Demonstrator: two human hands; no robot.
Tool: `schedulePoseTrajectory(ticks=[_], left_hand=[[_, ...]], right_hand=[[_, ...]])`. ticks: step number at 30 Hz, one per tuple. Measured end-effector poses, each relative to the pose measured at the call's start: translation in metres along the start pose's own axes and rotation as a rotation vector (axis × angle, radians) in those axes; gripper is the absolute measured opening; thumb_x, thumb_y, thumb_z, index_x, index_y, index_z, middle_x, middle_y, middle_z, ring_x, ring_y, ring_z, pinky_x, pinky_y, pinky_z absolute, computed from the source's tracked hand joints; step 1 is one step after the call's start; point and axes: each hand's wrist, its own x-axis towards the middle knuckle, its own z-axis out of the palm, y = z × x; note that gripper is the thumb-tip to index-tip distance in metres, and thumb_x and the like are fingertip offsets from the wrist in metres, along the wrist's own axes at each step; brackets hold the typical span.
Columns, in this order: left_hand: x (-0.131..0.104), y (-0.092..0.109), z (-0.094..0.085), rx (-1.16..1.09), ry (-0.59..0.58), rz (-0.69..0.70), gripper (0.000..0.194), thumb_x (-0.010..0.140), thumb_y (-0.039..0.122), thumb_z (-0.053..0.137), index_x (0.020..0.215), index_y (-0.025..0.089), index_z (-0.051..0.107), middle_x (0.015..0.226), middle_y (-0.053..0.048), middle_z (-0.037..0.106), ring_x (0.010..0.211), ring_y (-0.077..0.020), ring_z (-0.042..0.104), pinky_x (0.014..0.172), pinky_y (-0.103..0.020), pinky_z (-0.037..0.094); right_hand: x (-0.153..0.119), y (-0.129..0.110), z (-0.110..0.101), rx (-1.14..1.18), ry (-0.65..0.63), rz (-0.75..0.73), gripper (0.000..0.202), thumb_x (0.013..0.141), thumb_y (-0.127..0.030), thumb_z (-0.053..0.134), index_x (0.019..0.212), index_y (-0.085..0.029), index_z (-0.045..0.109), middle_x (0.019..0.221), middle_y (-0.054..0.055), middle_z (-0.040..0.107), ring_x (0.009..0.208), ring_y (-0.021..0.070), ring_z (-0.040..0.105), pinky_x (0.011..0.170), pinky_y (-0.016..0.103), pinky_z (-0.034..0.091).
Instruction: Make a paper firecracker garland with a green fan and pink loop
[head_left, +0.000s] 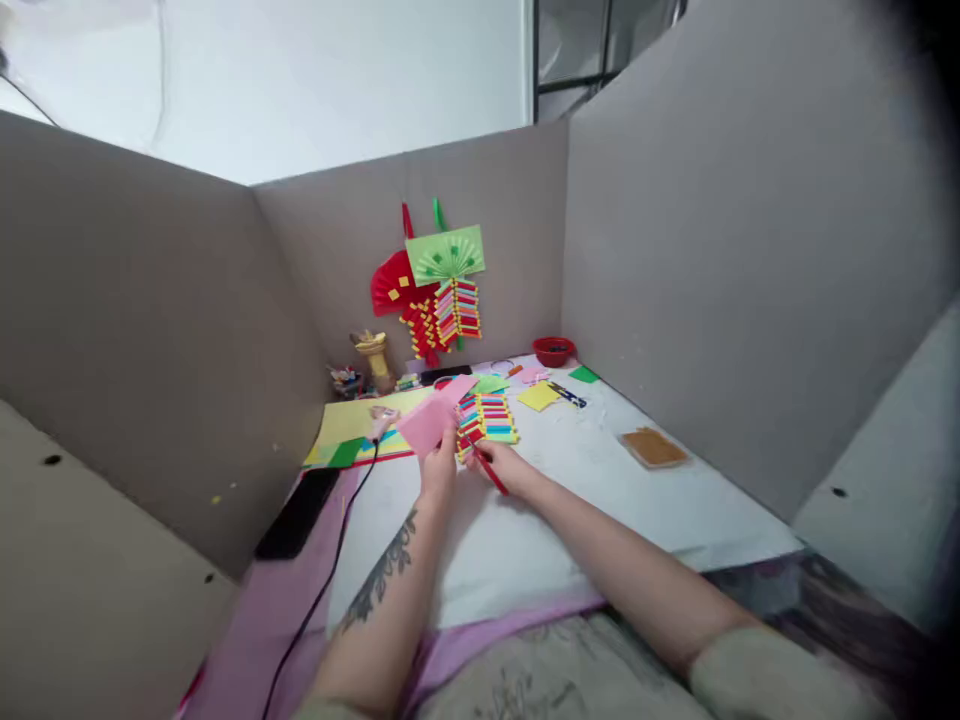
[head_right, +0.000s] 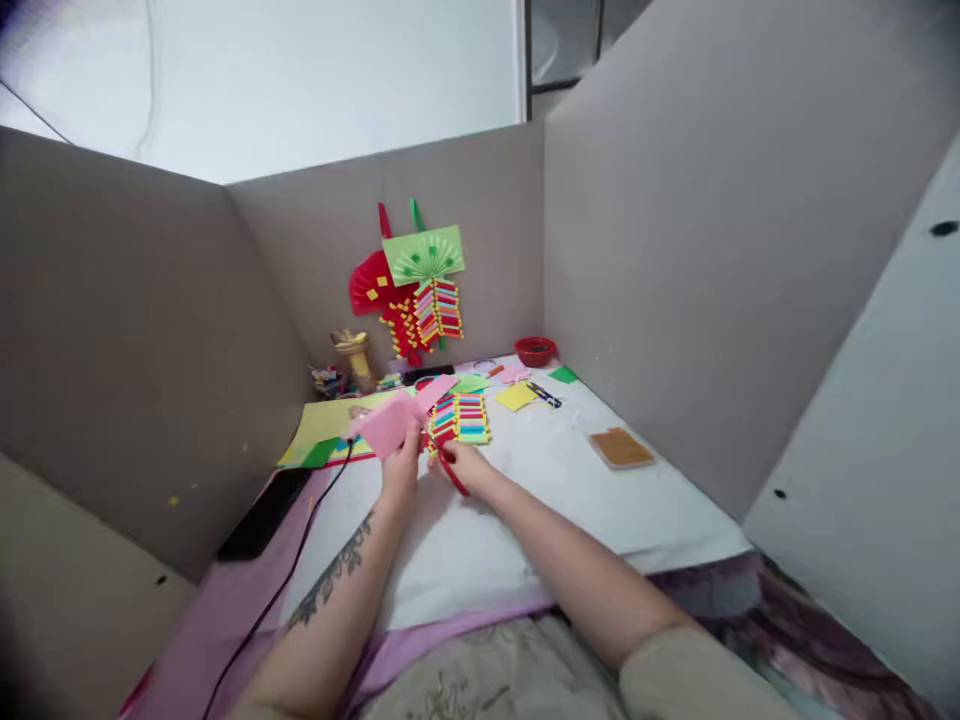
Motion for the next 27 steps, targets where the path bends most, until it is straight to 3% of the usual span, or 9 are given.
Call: schedulePoseTrajectory(ticks=[7,20,27], left_hand=[[-0.008,0.009,0.004,-0.029,-0.036,0.009,0.049,0.077,0.052,0.059,0.105,0.013,0.067,0.109,-0.013,0.066,0.107,-0.0246,0.058,0.094,-0.034,0.043],[-0.013,0.018,0.003,-0.072,-0.028,-0.075,0.041,0.073,0.044,0.066,0.097,0.012,0.07,0.101,-0.013,0.069,0.103,-0.0258,0.06,0.092,-0.035,0.045],[-0.014,0.016,0.003,-0.104,-0.114,-0.081,0.041,0.072,0.045,0.067,0.096,0.011,0.07,0.099,-0.012,0.069,0.097,-0.0247,0.063,0.085,-0.034,0.049]], right_hand=[[-0.004,-0.01,-0.009,-0.1,0.019,-0.045,0.033,0.077,-0.043,0.056,0.084,-0.011,0.062,0.076,0.006,0.065,0.068,0.0176,0.057,0.063,0.028,0.044],[-0.004,-0.01,-0.01,-0.007,0.012,-0.024,0.028,0.074,-0.036,0.059,0.082,-0.011,0.065,0.072,0.004,0.064,0.062,0.0147,0.055,0.06,0.026,0.043],[-0.006,-0.017,-0.014,0.008,0.027,-0.069,0.034,0.073,-0.045,0.061,0.082,-0.011,0.061,0.072,0.004,0.064,0.064,0.0163,0.055,0.061,0.027,0.043]])
